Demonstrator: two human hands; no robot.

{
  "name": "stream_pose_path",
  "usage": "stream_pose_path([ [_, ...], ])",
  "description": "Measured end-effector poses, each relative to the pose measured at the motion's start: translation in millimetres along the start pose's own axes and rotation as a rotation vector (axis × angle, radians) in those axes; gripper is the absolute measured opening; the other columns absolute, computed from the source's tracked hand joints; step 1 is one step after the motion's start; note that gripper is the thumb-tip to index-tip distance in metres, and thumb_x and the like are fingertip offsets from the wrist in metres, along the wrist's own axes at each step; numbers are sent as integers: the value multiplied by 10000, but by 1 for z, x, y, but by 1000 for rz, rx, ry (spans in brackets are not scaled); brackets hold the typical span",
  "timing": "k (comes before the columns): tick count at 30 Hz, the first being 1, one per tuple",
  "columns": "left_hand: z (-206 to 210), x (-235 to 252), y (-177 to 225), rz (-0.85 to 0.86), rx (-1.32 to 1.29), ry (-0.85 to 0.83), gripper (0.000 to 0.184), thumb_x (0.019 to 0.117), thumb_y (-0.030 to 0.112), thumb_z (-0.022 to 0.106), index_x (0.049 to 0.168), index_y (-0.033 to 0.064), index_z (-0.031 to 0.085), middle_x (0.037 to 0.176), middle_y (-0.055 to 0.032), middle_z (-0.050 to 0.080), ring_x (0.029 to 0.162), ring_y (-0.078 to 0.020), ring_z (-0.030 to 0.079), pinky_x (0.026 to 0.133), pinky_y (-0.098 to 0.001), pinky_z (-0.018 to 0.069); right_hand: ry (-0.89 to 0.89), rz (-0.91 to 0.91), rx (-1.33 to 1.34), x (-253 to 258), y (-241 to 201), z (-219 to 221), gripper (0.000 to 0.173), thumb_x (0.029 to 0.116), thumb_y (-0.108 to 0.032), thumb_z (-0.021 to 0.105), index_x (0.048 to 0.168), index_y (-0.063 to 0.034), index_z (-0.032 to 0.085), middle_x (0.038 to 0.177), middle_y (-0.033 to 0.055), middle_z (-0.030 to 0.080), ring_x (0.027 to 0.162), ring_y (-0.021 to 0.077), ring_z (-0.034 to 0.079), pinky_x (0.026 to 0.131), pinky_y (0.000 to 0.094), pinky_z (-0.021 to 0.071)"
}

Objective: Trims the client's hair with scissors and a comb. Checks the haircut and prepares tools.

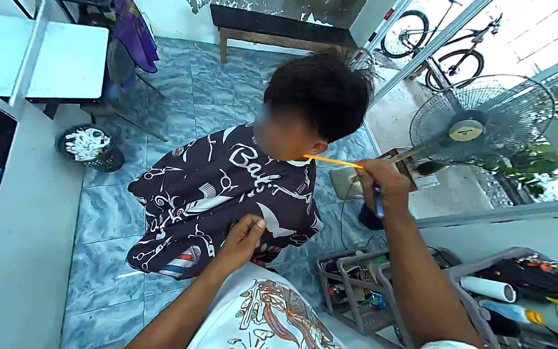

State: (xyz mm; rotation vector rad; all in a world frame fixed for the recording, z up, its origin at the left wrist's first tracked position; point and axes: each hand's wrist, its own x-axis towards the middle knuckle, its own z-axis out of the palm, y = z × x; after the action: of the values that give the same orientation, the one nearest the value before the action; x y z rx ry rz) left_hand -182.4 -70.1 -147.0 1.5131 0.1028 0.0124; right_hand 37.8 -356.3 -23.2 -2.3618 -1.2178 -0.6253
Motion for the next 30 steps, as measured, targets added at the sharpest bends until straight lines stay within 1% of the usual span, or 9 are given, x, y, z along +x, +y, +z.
stream_pose_path([
  [4,-3,5,-3,65,-13,16,328,1096,297,460,1130,34,652,1004,-35,688,913,-92,648,834,-291,546,64,48,-90,14,20,-24,265,1067,-136,538,1224,2,700,1098,220,704,972,313,703,857,448,589],
  [9,9,21,-5,181,90,-48,394,1099,357,449,1089,33,673,937,-23,678,858,-74,642,795,-280,553,-220,-15,9,6,33,-40,283,1053,-138,509,1202,-1,708,1139,214,707,1032,345,701,905,520,575],
  [14,52,81,35,722,609,106,528,1053,517,488,918,68,730,770,-27,692,703,-121,668,658,-358,586,108,225,383,-54,76,-32,282,1091,-235,517,1153,-5,668,963,65,701,653,63,604,585,262,547],
  [18,88,147,80,1021,836,242,575,1026,545,477,870,62,747,722,-52,677,651,-169,654,594,-377,546,219,401,677,-102,107,-20,225,1089,-176,512,1222,-23,608,1034,-19,714,605,16,589,532,208,531],
  [21,82,183,98,1059,920,227,615,1058,528,398,877,56,749,755,-79,704,691,-191,684,638,-411,567,166,533,737,-148,126,-19,222,1079,-168,513,1210,-14,605,1019,-28,714,584,3,576,521,188,520],
  [24,17,187,117,910,690,573,521,1106,282,364,910,-62,701,853,-144,735,802,-205,724,779,-427,606,135,663,788,-185,144,-20,227,1075,-164,500,1204,-1,592,1001,-29,714,538,0,560,487,179,509],
  [25,-8,180,130,865,498,825,508,1107,184,263,937,-97,650,828,-137,724,767,-206,711,769,-420,606,140,716,816,-197,147,-19,211,1071,-156,497,1192,-12,593,986,-30,717,518,10,559,469,183,511],
  [27,-42,159,162,914,33,1288,560,1136,278,75,924,3,515,645,-63,583,594,-195,622,614,-398,583,145,830,876,-216,150,-16,206,1072,-139,477,1196,-13,583,968,-10,719,490,39,556,449,204,514],
  [30,3,128,161,979,-267,1241,687,1101,475,-17,850,127,519,581,3,539,514,-173,577,538,-387,566,166,950,968,-225,155,-9,193,1079,-139,454,1181,-29,576,939,8,720,464,57,550,433,216,516],
])
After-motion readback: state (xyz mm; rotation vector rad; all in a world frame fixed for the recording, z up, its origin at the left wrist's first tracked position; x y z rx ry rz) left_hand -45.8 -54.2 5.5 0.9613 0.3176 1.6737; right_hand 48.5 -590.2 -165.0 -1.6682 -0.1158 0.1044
